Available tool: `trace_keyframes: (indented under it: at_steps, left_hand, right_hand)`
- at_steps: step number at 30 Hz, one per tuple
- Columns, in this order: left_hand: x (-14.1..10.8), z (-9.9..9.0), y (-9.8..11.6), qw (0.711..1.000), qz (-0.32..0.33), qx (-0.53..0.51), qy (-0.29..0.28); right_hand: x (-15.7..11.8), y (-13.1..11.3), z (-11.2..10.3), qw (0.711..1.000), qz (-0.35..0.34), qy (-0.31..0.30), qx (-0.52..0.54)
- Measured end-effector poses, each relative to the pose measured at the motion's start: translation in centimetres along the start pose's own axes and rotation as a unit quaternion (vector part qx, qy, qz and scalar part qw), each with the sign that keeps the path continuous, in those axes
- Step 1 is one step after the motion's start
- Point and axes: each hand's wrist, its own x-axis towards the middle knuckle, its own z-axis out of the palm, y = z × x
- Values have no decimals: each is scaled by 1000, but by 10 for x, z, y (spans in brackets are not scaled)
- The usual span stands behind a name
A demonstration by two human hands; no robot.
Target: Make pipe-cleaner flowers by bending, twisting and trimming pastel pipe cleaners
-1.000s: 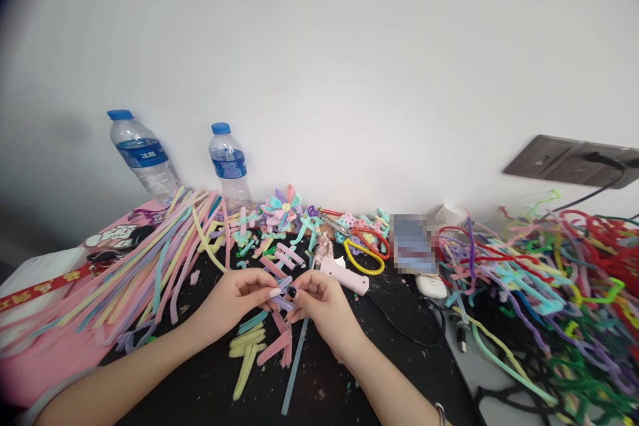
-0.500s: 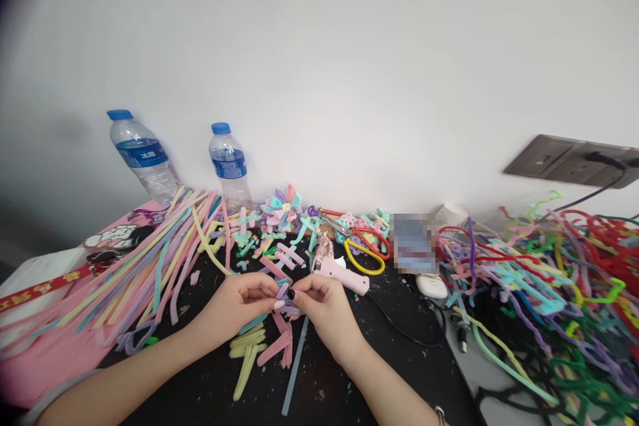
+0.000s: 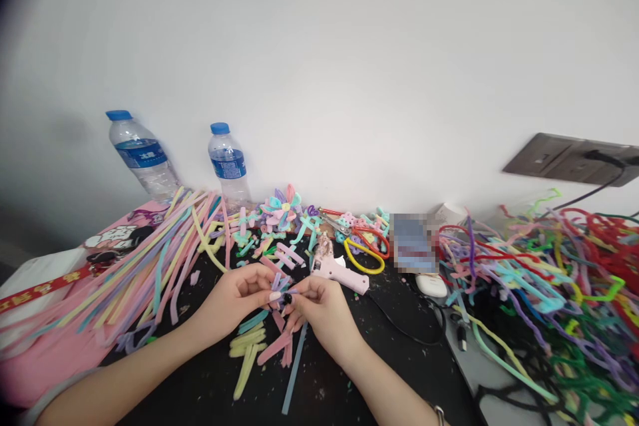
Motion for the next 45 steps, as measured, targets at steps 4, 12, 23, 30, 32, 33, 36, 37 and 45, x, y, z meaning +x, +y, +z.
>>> trace_keyframes:
  at_steps: [4,12,23,30,32,33,36,37,45]
  left_hand:
    - [0,0,1,1000,-17,-11,-9]
    - [0,0,-2,999,-27,15,-32]
    - [0,2,-1,995,-24,57,-75]
    - [-3,1,2,991,-24,95,-96]
    - [-4,1,3,989,-24,111,-95]
    - [-4,1,3,988,-23,120,-99]
    - [-6,2,6,981,-19,153,-114]
    - [-6,2,6,979,-16,166,-117]
    - [-7,4,8,977,-1,183,-109]
  right_hand:
    - [-1,-1,0,1000,-19,2,4]
    - [-2,-2,1,999,-41,12,33]
    - [-3,-2,1,997,-69,4,-33]
    - [-3,-5,1,997,-57,0,-54]
    - [-3,-5,1,996,-51,0,-76]
    - [-4,-5,1,994,-50,0,-92]
    - [-5,-4,2,988,-57,6,-146]
    - [-5,-3,3,985,-61,8,-163]
    - [-9,-3,4,974,-87,32,-209]
